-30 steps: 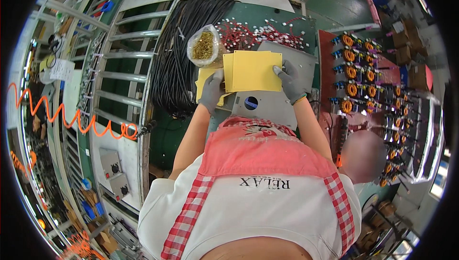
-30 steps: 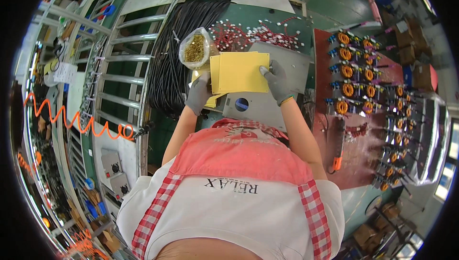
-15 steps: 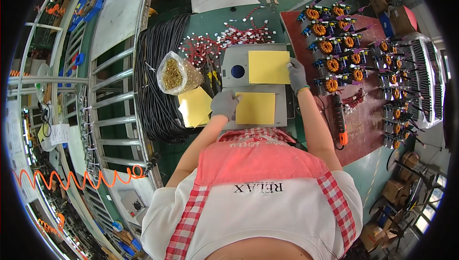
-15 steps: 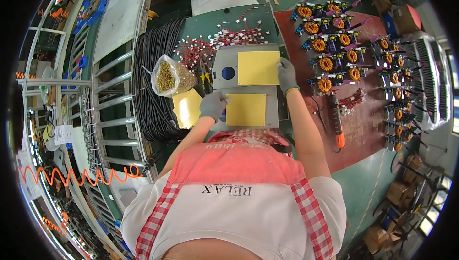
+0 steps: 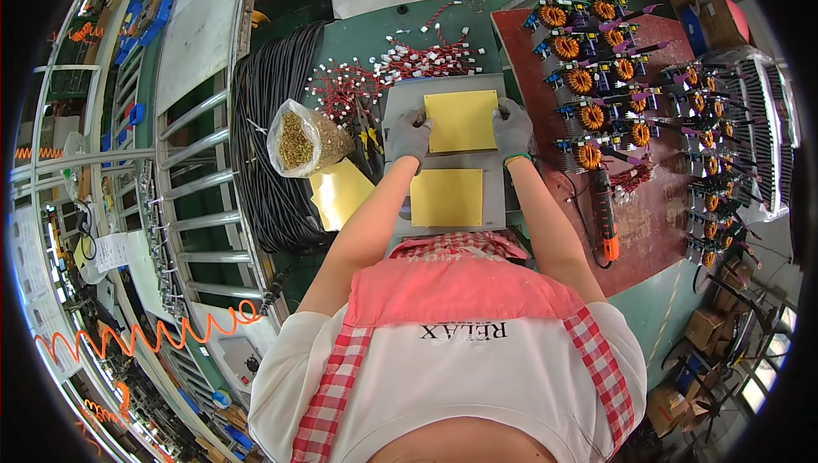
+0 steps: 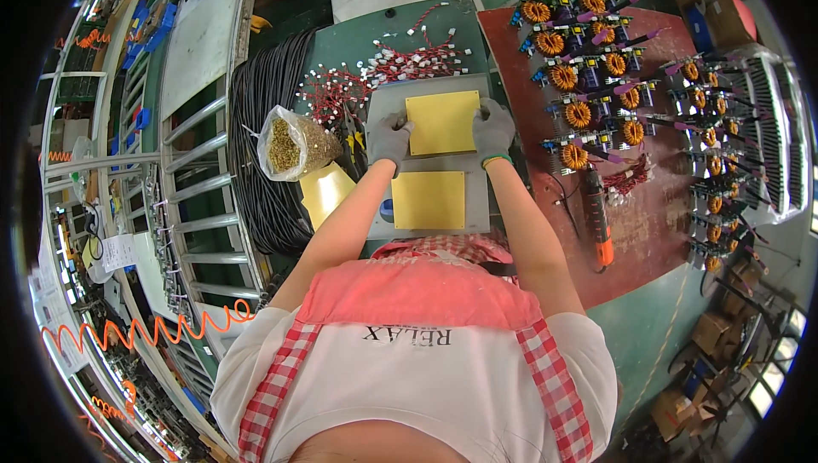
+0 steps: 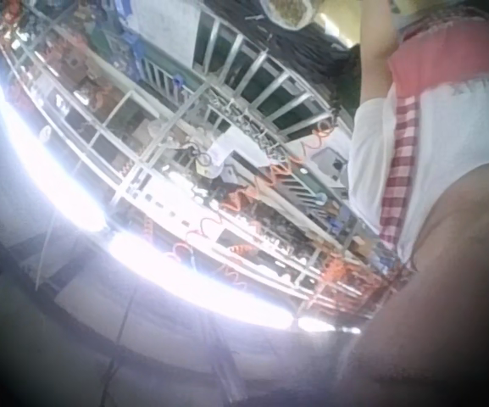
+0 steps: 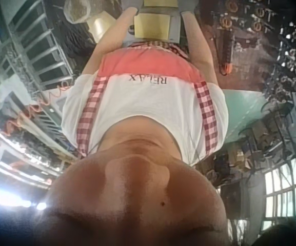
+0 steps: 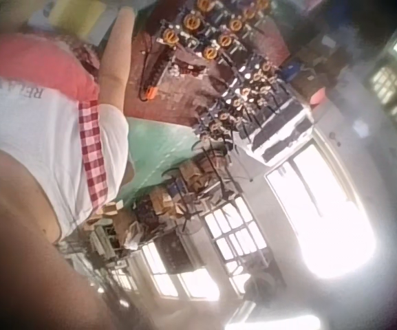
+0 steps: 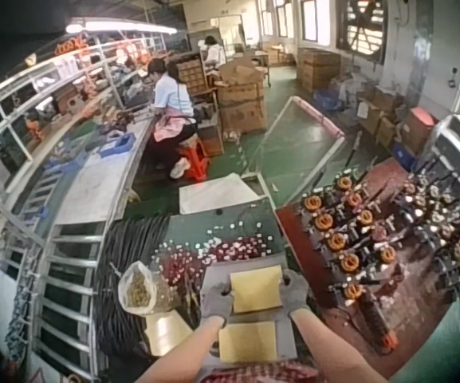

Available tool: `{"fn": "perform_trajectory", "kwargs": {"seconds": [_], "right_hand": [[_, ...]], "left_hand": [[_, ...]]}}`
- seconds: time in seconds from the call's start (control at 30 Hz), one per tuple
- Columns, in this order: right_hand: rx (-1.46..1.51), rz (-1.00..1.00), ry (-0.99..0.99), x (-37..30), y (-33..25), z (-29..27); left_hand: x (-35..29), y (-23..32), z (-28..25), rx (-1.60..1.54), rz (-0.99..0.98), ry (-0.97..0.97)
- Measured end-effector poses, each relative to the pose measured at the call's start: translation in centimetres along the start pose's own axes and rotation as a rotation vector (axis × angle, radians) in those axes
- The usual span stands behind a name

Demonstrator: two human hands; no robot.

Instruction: The person assembles electronic devices on a factory floor. They use a pneumatic screwdriver to fasten screws into metal casings and secure internal components. The person also places yellow adhesive pads onto the devices and uses a handheld orange tool to apply heat or pressure to specific areas. Finally, they place the assembled units into a cardboard box.

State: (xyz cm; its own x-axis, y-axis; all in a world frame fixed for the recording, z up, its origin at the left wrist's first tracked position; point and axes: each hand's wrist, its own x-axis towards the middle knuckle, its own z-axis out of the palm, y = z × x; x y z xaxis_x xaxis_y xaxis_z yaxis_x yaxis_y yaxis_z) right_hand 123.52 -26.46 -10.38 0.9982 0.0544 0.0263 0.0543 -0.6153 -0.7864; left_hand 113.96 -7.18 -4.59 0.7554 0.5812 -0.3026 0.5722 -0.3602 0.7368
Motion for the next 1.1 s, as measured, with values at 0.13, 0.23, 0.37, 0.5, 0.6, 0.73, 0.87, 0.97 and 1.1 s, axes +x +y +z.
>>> {"fn": "perform_trajectory", "kwargs": {"seconds": [0.13,0.23,0.37,0.5,0.6,0.73,0.87,0.97,1.1], "right_hand": [[-0.087,0.02,0.001,0.1,-0.3,-0.5],[-0.034,0.016,0.005,0.3,-0.6,-0.5],[0.061,0.051,0.013,0.2,-0.2,0.0],[0.077,0.048,0.021,0.1,0.4,0.1],[0.078,0.039,0.029,0.0,-0.1,-0.3],[0.131,-0.011,0.012,0.0,-1.1,-1.0],[0.154,-0.074,0.049,-0.1,-1.0,-1.0],[0.08,-0.111,0.085,-1.2,-1.6,-3.9],[0.154,-0.161,-0.16,-6.3,-1.0,-6.9]], "left_hand": [[0.2,-0.3,0.0,0.008,0.025,-0.009],[0.1,0.0,-0.1,-0.001,0.026,-0.001],[-0.2,0.4,0.0,-0.064,0.009,0.009],[-0.6,0.9,0.1,-0.023,-0.012,0.01],[-0.6,0.8,0.3,0.013,0.011,-0.013],[1.2,-3.2,1.7,-0.023,0.091,0.029],[1.1,-4.1,0.8,0.028,0.153,0.112],[-1.2,-3.9,-1.2,0.002,0.27,0.26],[-5.5,-7.5,-3.6,0.213,0.198,0.309]]}}
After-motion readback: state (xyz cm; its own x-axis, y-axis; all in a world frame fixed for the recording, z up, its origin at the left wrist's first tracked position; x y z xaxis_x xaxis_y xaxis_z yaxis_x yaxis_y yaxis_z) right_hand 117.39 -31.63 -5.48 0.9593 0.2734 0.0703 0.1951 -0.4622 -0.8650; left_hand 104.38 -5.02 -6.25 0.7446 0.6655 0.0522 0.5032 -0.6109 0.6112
